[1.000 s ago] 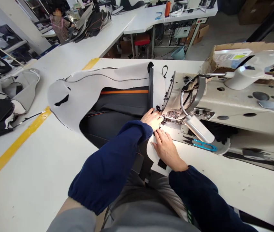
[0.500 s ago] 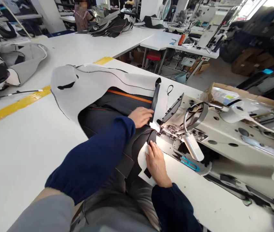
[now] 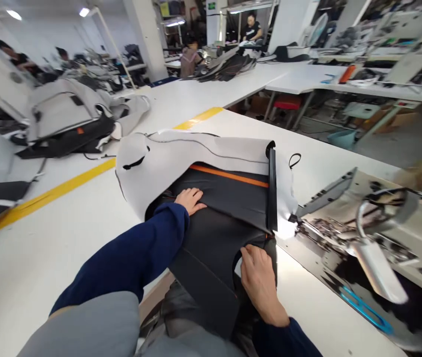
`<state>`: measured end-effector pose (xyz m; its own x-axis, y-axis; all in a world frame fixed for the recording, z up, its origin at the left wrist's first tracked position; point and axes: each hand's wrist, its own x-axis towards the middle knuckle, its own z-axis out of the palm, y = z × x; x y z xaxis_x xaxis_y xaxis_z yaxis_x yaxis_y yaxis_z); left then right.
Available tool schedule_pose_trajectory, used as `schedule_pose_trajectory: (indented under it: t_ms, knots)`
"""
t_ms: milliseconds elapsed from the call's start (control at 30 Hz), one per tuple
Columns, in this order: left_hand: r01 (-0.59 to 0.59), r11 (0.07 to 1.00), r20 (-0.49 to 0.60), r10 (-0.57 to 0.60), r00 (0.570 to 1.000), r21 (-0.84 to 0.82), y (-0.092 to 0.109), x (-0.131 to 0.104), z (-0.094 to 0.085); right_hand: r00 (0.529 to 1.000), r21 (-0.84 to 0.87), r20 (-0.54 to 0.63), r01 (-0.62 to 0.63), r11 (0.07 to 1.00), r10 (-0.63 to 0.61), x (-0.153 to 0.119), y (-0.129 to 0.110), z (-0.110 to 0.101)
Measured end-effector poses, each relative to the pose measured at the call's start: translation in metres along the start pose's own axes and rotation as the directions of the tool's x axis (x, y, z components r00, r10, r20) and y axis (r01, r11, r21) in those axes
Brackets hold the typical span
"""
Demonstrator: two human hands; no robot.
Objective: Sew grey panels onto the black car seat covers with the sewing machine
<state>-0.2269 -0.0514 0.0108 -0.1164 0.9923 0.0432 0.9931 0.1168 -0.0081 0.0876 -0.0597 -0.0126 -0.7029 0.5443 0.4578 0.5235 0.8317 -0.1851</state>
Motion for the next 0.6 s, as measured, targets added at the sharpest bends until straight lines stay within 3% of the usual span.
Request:
schedule_pose_trajectory:
  t_ms: [67, 167, 267, 333, 400, 500, 567, 600]
  knots:
    - [0.079, 0.997, -0.003, -0.079, 0.997, -0.018, -0.01, -0.043, -0.006, 0.995, 0.095, -0.012, 0.103, 0.99, -0.103, 0.005, -0.013, -0.002]
    - [0.157, 0.982, 0.038, -0.154, 0.987, -0.1, -0.019, -0.13, -0.025, 0.981, 0.271, -0.025, 0.193, 0.943, -0.193, 0.018, -0.032, -0.009]
    - [0.019, 0.971, 0.154, 0.018, 0.988, -0.239, -0.005, -0.225, -0.041, 0.989, 0.277, -0.056, 0.149, 0.949, -0.138, 0.04, -0.049, -0.014]
    - [-0.041, 0.946, 0.295, 0.141, 0.945, -0.321, 0.013, -0.271, -0.041, 0.98, 0.187, -0.082, 0.195, 0.963, -0.183, 0.057, -0.064, -0.011]
    - [-0.007, 0.951, 0.401, 0.136, 0.906, -0.308, 0.027, -0.295, -0.037, 0.947, 0.142, -0.077, 0.321, 0.936, -0.313, 0.073, -0.082, 0.0]
    - [0.174, 0.955, 0.41, -0.063, 0.91, -0.239, 0.026, -0.305, -0.051, 0.913, 0.155, -0.044, 0.407, 0.9, -0.406, 0.095, -0.099, 0.026]
    - [0.244, 0.936, 0.255, -0.178, 0.951, -0.255, 0.009, -0.309, -0.093, 0.942, 0.139, -0.012, 0.334, 0.932, -0.336, 0.112, -0.087, 0.044]
    - [0.239, 0.938, 0.111, -0.218, 0.97, -0.25, -0.006, -0.31, -0.124, 0.957, 0.133, 0.015, 0.287, 0.949, -0.291, 0.119, -0.073, 0.05]
